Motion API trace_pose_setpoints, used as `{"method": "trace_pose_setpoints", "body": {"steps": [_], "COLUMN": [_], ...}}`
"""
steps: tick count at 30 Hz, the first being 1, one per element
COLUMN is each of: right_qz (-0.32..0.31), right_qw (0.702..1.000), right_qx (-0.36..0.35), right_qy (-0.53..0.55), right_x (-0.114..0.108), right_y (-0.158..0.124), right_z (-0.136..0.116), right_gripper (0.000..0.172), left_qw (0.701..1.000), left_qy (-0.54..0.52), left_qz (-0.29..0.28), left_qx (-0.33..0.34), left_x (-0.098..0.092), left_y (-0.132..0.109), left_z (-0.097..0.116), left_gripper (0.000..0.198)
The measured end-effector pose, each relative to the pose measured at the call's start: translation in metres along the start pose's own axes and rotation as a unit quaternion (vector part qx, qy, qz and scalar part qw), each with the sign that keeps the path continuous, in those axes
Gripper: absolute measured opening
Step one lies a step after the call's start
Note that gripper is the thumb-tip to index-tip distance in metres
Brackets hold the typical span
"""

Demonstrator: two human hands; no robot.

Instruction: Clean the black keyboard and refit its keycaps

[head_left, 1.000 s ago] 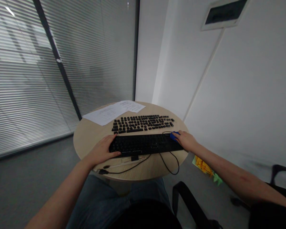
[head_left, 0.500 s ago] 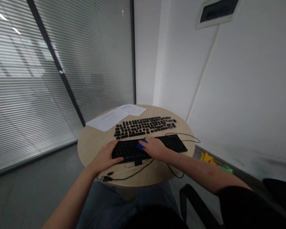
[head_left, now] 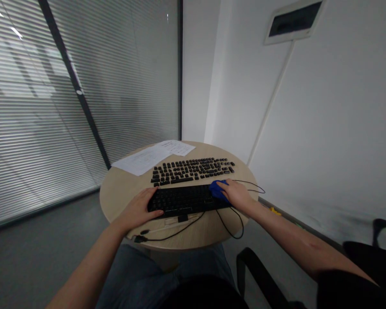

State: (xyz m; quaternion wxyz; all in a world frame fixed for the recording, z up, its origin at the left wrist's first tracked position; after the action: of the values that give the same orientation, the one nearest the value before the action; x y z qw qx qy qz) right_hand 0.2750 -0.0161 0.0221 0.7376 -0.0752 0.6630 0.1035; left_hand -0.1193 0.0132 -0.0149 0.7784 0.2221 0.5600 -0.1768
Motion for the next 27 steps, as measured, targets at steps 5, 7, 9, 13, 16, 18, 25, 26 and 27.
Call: {"method": "trace_pose_setpoints", "body": {"steps": [5, 7, 9, 13, 16, 18, 25, 26, 27], "right_qz": [0.161, 0.247, 0.287, 0.296, 0.267, 0.22, 0.153, 0.153, 0.151], "right_qw": [0.958, 0.889, 0.791, 0.61, 0.587, 0.58, 0.451, 0.44, 0.433], "right_qx": [0.082, 0.122, 0.163, 0.196, 0.206, 0.21, 0.224, 0.224, 0.224], "right_qy": [0.223, 0.365, 0.515, 0.709, 0.736, 0.756, 0.851, 0.856, 0.86], "right_x": [-0.009, -0.007, 0.003, 0.031, 0.049, 0.057, 0.058, 0.056, 0.054], "right_y": [-0.022, -0.039, -0.057, -0.079, -0.081, -0.077, -0.06, -0.059, -0.057], "right_z": [0.077, 0.113, 0.143, 0.171, 0.171, 0.162, 0.121, 0.118, 0.115], "right_gripper": [0.044, 0.047, 0.05, 0.049, 0.044, 0.041, 0.025, 0.024, 0.025], "left_qw": [1.0, 1.0, 1.0, 1.0, 0.999, 0.999, 0.998, 0.998, 0.997], "left_qy": [0.005, 0.007, 0.008, -0.012, -0.042, -0.047, -0.02, -0.027, -0.039], "left_qz": [0.005, 0.006, -0.001, -0.025, -0.018, -0.008, -0.057, -0.064, -0.07], "left_qx": [0.012, 0.015, 0.017, 0.008, -0.013, -0.02, 0.003, -0.005, -0.013], "left_x": [-0.001, -0.001, -0.002, -0.006, -0.017, -0.025, -0.034, -0.032, -0.031], "left_y": [0.0, -0.001, -0.001, -0.003, -0.006, -0.008, -0.014, -0.017, -0.019], "left_z": [-0.002, -0.002, -0.002, 0.001, 0.004, 0.007, 0.004, 0.0, -0.003], "left_gripper": [0.092, 0.09, 0.09, 0.087, 0.079, 0.076, 0.076, 0.076, 0.076]}}
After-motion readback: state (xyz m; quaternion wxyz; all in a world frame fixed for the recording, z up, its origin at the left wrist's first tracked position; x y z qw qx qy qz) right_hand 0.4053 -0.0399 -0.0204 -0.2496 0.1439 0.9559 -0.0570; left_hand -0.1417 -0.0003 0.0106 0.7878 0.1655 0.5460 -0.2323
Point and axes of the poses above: each hand's wrist, its own y-axis towards the middle knuckle, its own x-axis out of the palm, z = x × y, the point moved 4 cm from there along y, towards the middle knuckle, and after that the axes turned 12 degrees about -z, right-handed, at the moved point
